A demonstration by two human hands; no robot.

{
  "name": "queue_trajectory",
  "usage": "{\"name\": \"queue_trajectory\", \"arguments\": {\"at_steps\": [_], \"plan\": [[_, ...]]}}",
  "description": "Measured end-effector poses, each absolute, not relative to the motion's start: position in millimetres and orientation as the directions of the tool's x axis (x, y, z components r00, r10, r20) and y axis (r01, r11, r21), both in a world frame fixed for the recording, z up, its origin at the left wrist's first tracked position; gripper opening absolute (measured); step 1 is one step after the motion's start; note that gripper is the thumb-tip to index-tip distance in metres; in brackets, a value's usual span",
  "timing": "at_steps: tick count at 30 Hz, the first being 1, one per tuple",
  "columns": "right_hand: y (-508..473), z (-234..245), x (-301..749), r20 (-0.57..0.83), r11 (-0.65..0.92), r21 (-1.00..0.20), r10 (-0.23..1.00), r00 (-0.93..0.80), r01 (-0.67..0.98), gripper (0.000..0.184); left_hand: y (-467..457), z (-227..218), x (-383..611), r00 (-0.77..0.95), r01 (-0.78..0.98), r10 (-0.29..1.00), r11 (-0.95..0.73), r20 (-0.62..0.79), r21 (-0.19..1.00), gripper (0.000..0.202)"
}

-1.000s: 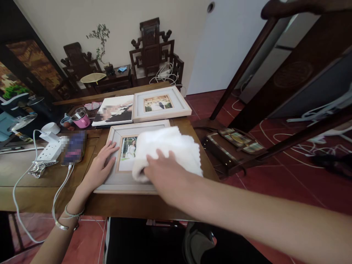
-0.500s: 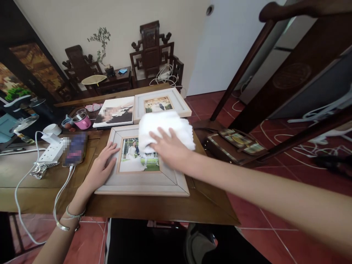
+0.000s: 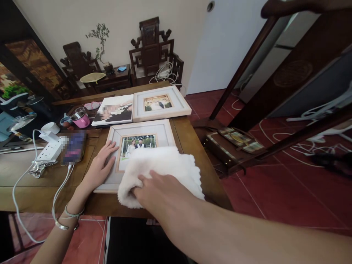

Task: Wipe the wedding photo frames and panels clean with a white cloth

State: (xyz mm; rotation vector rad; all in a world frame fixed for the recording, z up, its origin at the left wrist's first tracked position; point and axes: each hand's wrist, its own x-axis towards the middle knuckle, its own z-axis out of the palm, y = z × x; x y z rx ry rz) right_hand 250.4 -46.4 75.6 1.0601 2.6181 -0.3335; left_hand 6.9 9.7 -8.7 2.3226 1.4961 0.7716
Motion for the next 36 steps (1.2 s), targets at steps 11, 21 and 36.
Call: {"name": "queue_trajectory", "arguments": {"at_steps": [11,21,36], "plan": [[71,52,301,-0.044,0.599,0.279,0.788,-0.614,0.75,0.082,10,-8,7,0.322,0.749,0.902,-0.429,0.289,0.506,0.039],[-31,71,258,-0.406,0.602,0.043,0.74,-0.537,0.797,0.072,11,-11,7,0.326,0.748,0.896,-0.439,0.302,0.497,0.039],[73,34,244,-0.077,0.532,0.064,0.846,-0.527,0.844,0.089,10,-8,8,0.32,0.752,0.904,-0.425,0.285,0.503,0.04]]}}
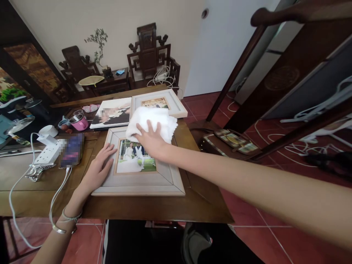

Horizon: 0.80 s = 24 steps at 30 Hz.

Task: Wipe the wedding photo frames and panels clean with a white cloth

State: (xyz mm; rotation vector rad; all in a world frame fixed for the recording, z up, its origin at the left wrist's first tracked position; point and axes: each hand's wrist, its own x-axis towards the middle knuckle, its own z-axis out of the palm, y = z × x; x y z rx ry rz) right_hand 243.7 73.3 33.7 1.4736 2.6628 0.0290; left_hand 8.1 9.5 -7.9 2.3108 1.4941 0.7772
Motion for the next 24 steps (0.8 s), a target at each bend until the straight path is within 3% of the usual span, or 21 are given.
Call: {"name": "queue_trajectory", "arguments": {"at_steps": [6,10,14,17,22,24], "plan": [[25,44,219,-0.206,0.66,-0.057,0.726,-0.656,0.749,0.071,11,-12,7,0.299,0.742,0.899,-0.429,0.319,0.515,0.04],[-33,76,221,-0.411,0.723,-0.244,0.527,-0.744,0.647,0.086,11,-13,5,0.298,0.74,0.901,-0.427,0.316,0.519,0.04],[-50,97,234,-0.538,0.669,-0.298,0.471,-0.699,0.68,0.077,11,-12,5,0.322,0.739,0.893,-0.444,0.314,0.507,0.041],[-37,89,249,-0.471,0.64,-0.254,0.573,-0.671,0.725,0.073,11,-12,4,0.349,0.75,0.891,-0.451,0.289,0.485,0.043],[20,58,269,-0.241,0.584,0.074,0.797,-0.553,0.809,0.076,11,-12,4,0.353,0.755,0.892,-0.45,0.283,0.477,0.044],[49,51,268,-0.157,0.542,0.125,0.838,-0.523,0.831,0.08,11,-10,5,0.345,0.746,0.894,-0.447,0.287,0.495,0.044]]}}
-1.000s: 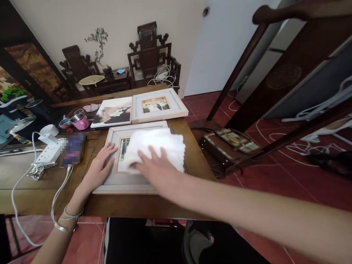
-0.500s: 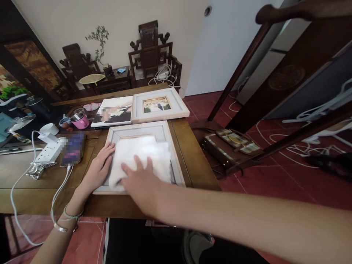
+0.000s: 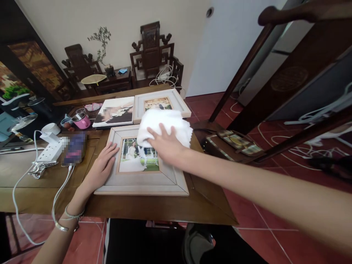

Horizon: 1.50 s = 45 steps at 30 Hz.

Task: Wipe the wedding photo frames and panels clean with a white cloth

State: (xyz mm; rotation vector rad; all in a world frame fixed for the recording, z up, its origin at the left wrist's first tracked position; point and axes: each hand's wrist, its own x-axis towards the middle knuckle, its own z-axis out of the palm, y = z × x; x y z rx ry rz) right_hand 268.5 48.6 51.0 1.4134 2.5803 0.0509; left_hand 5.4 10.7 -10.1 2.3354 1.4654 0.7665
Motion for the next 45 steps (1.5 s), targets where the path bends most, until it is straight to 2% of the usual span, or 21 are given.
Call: {"name": "queue_trajectory", "arguments": {"at_steps": [3,6,10,14,16,20,26,29,32,35,38,40,43,45], "plan": [[77,46,253,-0.108,0.527,0.091,0.849,-0.518,0.845,0.082,10,-7,8,0.323,0.726,0.898,-0.438,0.299,0.531,0.044],[75,46,228,-0.145,0.605,0.017,0.789,-0.597,0.796,0.08,9,-6,9,0.298,0.716,0.902,-0.428,0.313,0.551,0.045],[28,58,212,-0.152,0.696,-0.102,0.695,-0.703,0.71,0.061,9,-8,9,0.243,0.715,0.918,-0.387,0.313,0.582,0.049],[-25,84,219,-0.346,0.724,-0.301,0.523,-0.779,0.62,0.061,9,-7,10,0.242,0.719,0.924,-0.375,0.295,0.585,0.048],[-42,94,224,-0.407,0.725,-0.345,0.457,-0.791,0.596,0.065,10,-5,11,0.257,0.725,0.922,-0.383,0.291,0.573,0.049],[-47,88,228,-0.402,0.74,-0.325,0.456,-0.794,0.589,0.068,10,-4,12,0.262,0.735,0.925,-0.377,0.277,0.564,0.051],[13,56,224,-0.27,0.676,-0.098,0.688,-0.674,0.73,0.067,8,-6,10,0.276,0.724,0.915,-0.399,0.294,0.563,0.048],[44,48,210,-0.215,0.63,-0.061,0.749,-0.627,0.774,0.067,6,-4,10,0.291,0.695,0.902,-0.428,0.318,0.577,0.049],[47,44,194,-0.144,0.656,-0.077,0.738,-0.659,0.751,0.055,4,-1,11,0.288,0.653,0.884,-0.463,0.369,0.599,0.053],[23,46,189,-0.112,0.735,-0.11,0.659,-0.744,0.669,0.043,3,1,12,0.267,0.634,0.877,-0.473,0.4,0.612,0.059],[-10,55,199,-0.183,0.797,-0.145,0.561,-0.808,0.586,0.044,3,1,11,0.253,0.638,0.885,-0.456,0.39,0.621,0.063],[-27,61,210,-0.265,0.809,-0.17,0.512,-0.817,0.562,0.055,3,0,11,0.245,0.653,0.905,-0.419,0.348,0.63,0.062],[-38,69,227,-0.402,0.767,-0.2,0.503,-0.765,0.61,0.076,4,-3,10,0.249,0.695,0.927,-0.374,0.282,0.614,0.057],[-39,76,238,-0.47,0.717,-0.205,0.525,-0.71,0.666,0.074,6,-4,10,0.27,0.723,0.927,-0.374,0.26,0.581,0.053]]}}
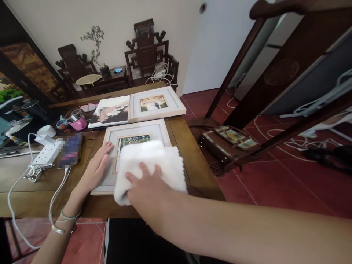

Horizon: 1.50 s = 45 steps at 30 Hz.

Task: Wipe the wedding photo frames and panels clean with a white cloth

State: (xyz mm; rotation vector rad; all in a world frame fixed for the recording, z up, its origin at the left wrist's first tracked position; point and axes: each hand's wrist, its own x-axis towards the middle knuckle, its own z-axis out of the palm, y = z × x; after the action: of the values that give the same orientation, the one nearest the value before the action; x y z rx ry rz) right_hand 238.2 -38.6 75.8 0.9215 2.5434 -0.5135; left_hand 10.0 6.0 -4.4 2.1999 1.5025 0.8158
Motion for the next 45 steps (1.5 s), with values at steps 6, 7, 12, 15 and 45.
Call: {"name": "queue_trajectory", "arguments": {"at_steps": [6,7,12,15,45], "plan": [[-28,83,268,-0.471,0.604,-0.071,0.681,-0.561,0.794,0.062,9,-6,10,0.332,0.768,0.912,-0.41,0.241,0.492,0.048],[-22,80,272,-0.428,0.602,-0.026,0.715,-0.553,0.798,0.063,9,-5,11,0.337,0.777,0.912,-0.41,0.234,0.478,0.048],[31,48,271,-0.176,0.573,0.152,0.817,-0.549,0.805,0.067,9,-5,11,0.36,0.794,0.906,-0.423,0.223,0.438,0.048],[66,38,247,-0.096,0.642,0.121,0.767,-0.634,0.757,0.074,10,-6,11,0.369,0.785,0.899,-0.437,0.236,0.439,0.045],[-15,78,275,-0.353,0.58,0.031,0.768,-0.534,0.814,0.053,14,-15,6,0.309,0.735,0.89,-0.448,0.336,0.51,0.04]]}}
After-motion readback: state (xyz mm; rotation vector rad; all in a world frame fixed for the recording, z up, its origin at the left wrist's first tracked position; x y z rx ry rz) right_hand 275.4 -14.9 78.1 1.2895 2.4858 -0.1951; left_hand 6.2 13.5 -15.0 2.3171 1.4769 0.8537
